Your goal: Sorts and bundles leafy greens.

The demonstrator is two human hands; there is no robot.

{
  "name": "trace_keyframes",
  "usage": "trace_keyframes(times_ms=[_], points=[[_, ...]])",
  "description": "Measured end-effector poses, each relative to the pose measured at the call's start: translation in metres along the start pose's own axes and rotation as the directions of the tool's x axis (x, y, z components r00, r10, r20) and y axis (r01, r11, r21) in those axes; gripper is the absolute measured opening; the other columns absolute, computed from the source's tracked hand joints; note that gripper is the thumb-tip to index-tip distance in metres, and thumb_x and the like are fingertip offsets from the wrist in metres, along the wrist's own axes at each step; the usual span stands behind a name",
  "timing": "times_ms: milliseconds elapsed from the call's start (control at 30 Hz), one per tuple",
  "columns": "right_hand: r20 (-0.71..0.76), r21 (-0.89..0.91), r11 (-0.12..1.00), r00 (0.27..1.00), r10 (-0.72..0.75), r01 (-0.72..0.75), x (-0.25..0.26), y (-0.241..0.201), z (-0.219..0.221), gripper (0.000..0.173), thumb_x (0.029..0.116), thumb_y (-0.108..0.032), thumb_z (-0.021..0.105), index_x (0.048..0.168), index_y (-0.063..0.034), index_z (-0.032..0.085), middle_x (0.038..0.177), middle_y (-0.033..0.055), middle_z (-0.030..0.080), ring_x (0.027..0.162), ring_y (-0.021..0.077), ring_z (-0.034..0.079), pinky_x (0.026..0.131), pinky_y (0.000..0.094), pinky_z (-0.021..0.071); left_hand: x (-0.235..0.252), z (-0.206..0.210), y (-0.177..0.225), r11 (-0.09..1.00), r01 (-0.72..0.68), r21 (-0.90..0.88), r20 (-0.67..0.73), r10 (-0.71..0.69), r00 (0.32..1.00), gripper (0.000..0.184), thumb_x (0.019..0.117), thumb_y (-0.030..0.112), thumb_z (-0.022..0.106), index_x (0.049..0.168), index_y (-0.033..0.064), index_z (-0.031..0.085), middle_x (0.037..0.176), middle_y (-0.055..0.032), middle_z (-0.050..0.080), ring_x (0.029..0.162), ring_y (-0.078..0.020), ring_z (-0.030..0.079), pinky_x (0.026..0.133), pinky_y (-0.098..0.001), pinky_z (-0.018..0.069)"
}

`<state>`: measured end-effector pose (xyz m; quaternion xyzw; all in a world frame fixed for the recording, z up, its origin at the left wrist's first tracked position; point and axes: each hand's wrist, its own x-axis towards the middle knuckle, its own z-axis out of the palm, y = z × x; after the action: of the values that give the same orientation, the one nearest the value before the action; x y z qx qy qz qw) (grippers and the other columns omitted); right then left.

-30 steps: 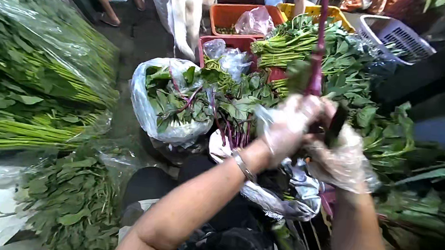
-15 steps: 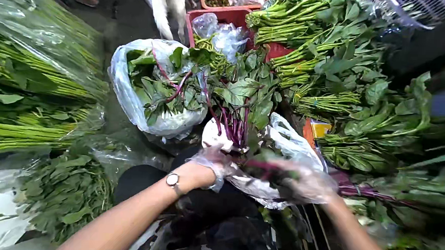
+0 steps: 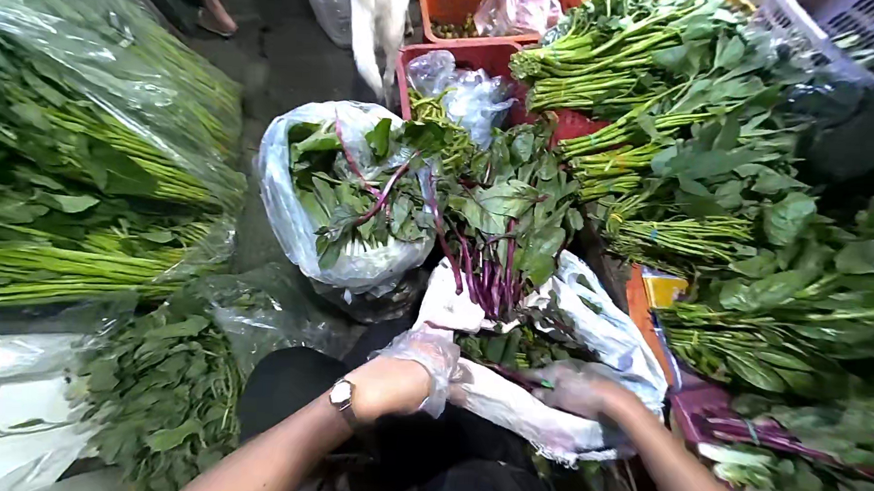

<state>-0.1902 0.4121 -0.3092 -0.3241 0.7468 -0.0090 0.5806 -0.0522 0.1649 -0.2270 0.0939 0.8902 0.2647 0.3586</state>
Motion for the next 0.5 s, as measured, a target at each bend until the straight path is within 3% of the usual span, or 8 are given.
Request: trace_keyframes(times_ms=[67,133,167,233,267,333,400,500], points=[[-0.072,0.174,0.985,0.997,0.036,-0.023,-0.042,-0.004,-0.031,0.042,0.1082,-0.022,0.050,0.149,-0.0167,0.054,0.130,0.0215,0.065,0.113,0.0351,0.065,0.101,0.0556,0.0481,-0.013,-0.011,-0.005,0.968,-0.139,-0.207,-0.169,0.105,0.980,0.035,0.1010,0.029,0.063,0.128,0.0086,0.070,0.123,-0.0176,0.069,0.120,-0.0347,0.062,0.105,-0.0563,0.0444],[-0.296,0.285,0.956,0.955,0.014,0.074,-0.077,-0.005,-0.055,0.036,0.1073,-0.014,0.049,0.141,-0.0080,0.059,0.126,0.0185,0.067,0.099,0.0298,0.070,0.092,0.0492,0.0562,-0.015,-0.020,-0.012,0.941,-0.227,-0.249,-0.440,0.098,0.893,0.030,0.1009,0.021,0.059,0.121,0.0033,0.073,0.115,-0.0169,0.072,0.111,-0.0303,0.067,0.102,-0.0507,0.0493],[-0.459,0.288,0.938,0.887,-0.042,0.193,-0.086,-0.002,-0.062,0.034,0.1055,-0.012,0.050,0.136,-0.0039,0.062,0.118,0.0163,0.070,0.088,0.0251,0.071,0.082,0.0445,0.0589,-0.013,-0.030,-0.014,0.965,-0.147,-0.216,-0.478,0.027,0.878,0.028,0.1024,0.020,0.057,0.120,0.0039,0.072,0.115,-0.0168,0.072,0.110,-0.0307,0.067,0.100,-0.0517,0.0501],[-0.781,0.211,0.865,0.610,-0.130,0.455,-0.079,0.004,-0.067,0.030,0.1003,-0.012,0.050,0.125,-0.0013,0.065,0.091,0.0015,0.071,0.064,0.0035,0.061,0.060,0.0227,0.0530,-0.001,-0.049,-0.020,0.990,0.130,-0.060,-0.432,-0.143,0.890,0.027,0.1028,0.019,0.057,0.126,0.0144,0.071,0.124,-0.0136,0.068,0.115,-0.0334,0.065,0.099,-0.0570,0.0486],[-0.870,0.158,0.835,0.474,-0.136,0.527,-0.071,-0.002,-0.072,0.027,0.0988,-0.013,0.053,0.119,-0.0020,0.067,0.085,-0.0044,0.069,0.061,-0.0035,0.057,0.057,0.0158,0.0505,0.006,-0.054,-0.024,0.976,0.216,0.002,-0.442,-0.193,0.876,0.029,0.0981,0.014,0.063,0.126,0.0174,0.072,0.126,-0.0137,0.066,0.116,-0.0359,0.063,0.099,-0.0591,0.0464],[-0.918,0.030,0.860,0.354,-0.179,0.510,-0.058,-0.023,-0.086,0.021,0.0957,-0.011,0.063,0.110,0.0012,0.072,0.093,0.0046,0.073,0.074,0.0062,0.065,0.072,0.0278,0.0574,0.006,-0.060,-0.037,0.949,0.316,0.016,-0.532,-0.260,0.806,0.032,0.0928,0.011,0.068,0.124,0.0153,0.072,0.129,-0.0182,0.065,0.116,-0.0422,0.062,0.095,-0.0643,0.0467],[-0.869,-0.092,0.904,0.411,-0.277,0.417,-0.051,-0.059,-0.096,0.019,0.0960,-0.015,0.068,0.109,-0.0020,0.076,0.099,0.0142,0.075,0.090,0.0251,0.072,0.086,0.0509,0.0571,-0.001,-0.092,-0.037,0.915,0.398,-0.074,-0.641,-0.349,0.684,0.036,0.0922,0.011,0.069,0.127,0.0192,0.070,0.131,-0.0181,0.064,0.113,-0.0436,0.063,0.088,-0.0665,0.0501],[-0.696,-0.317,0.869,0.530,-0.485,0.380,-0.014,-0.108,-0.102,0.022,0.0940,-0.019,0.069,0.114,-0.0175,0.079,0.110,0.0112,0.075,0.101,0.0299,0.071,0.090,0.0574,0.0549,0.003,-0.133,-0.060,0.838,0.441,-0.322,-0.692,-0.526,0.494,0.032,0.0991,0.015,0.059,0.130,0.0195,0.066,0.129,-0.0168,0.064,0.120,-0.0396,0.061,0.095,-0.0650,0.0481]])
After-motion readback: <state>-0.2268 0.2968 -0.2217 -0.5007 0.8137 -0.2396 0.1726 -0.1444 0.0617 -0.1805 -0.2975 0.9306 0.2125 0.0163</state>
